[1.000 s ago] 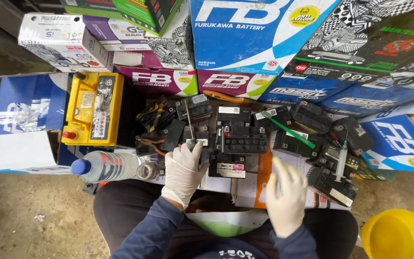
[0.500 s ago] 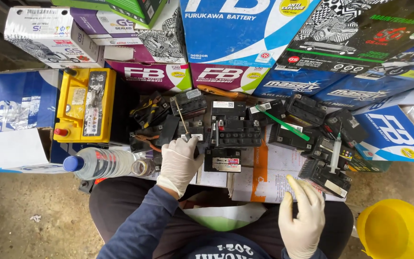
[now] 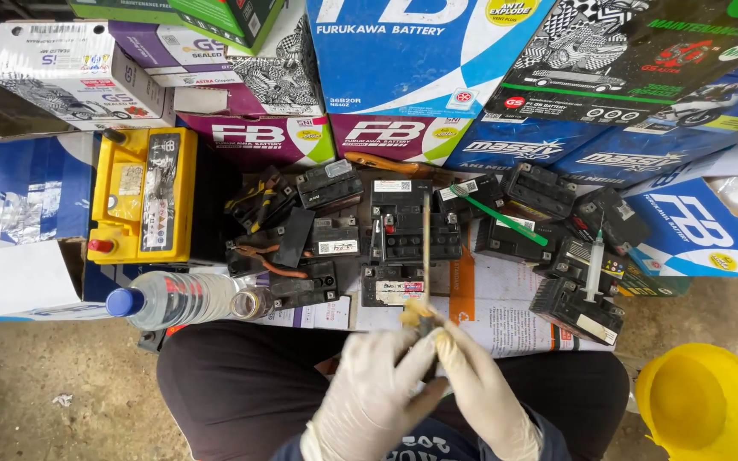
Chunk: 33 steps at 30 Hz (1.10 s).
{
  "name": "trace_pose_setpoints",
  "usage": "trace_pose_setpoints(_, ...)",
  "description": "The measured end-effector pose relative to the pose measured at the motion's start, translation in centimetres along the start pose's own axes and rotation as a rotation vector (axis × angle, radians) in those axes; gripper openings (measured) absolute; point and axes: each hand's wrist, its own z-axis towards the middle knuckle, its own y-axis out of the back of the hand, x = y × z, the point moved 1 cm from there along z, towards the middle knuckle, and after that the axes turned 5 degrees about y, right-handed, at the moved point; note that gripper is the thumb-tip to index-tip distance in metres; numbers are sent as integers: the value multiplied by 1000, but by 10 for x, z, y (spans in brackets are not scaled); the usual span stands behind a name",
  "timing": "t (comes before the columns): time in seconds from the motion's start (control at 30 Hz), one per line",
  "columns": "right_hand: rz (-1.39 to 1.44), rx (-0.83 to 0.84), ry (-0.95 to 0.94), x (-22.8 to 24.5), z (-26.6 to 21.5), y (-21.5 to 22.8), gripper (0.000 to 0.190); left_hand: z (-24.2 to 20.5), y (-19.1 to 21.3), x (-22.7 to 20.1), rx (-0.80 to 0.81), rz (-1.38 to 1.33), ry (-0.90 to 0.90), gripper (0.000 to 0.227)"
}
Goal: Servicing lead-acid batteries by cleaning terminals and refilling electrolyte using a syringe
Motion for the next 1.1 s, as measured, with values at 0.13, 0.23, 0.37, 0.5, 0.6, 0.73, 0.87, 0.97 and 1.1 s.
trace_pose_setpoints(0.13, 94, -173, -253, 14, -5, 6, 55, -2, -10, -7, -27, -11, 27, 51)
trace_pose_setpoints(0.23, 486, -122, -281, 27, -10, 5, 48, -3, -14, -7, 26, 9, -29, 48)
trace_pose_setpoints(0.37, 522, -224, -373, 40, -11, 6, 49, 4, -6, -6, 37, -29, -129, 52)
trace_pose_setpoints(0.5, 369, -324, -291, 27, -8, 16, 46, -2, -13, 9, 39, 69, -165, 62)
trace_pose_setpoints(0.6, 70, -315, -237, 27, -2, 27, 38, -4, -11, 22, 25, 3, -154, 60)
trace_pose_setpoints(0.73, -261, -305, -211, 52, 4, 35, 40, 3, -16, 46, -18, -123, -47, 57)
trace_pose_setpoints(0.87, -627, -359, 4, 74, 8, 44, 35, 23, -25, 80, -224, -250, 127, 55)
trace_pose_setpoints(0.97, -887, -277, 246, 85, 9, 46, 31, 36, -37, 101, -297, -328, 160, 58)
trace_pose_setpoints(1.1, -1132, -203, 329, 92, 11, 49, 34, 48, -46, 111, -178, -354, 247, 59)
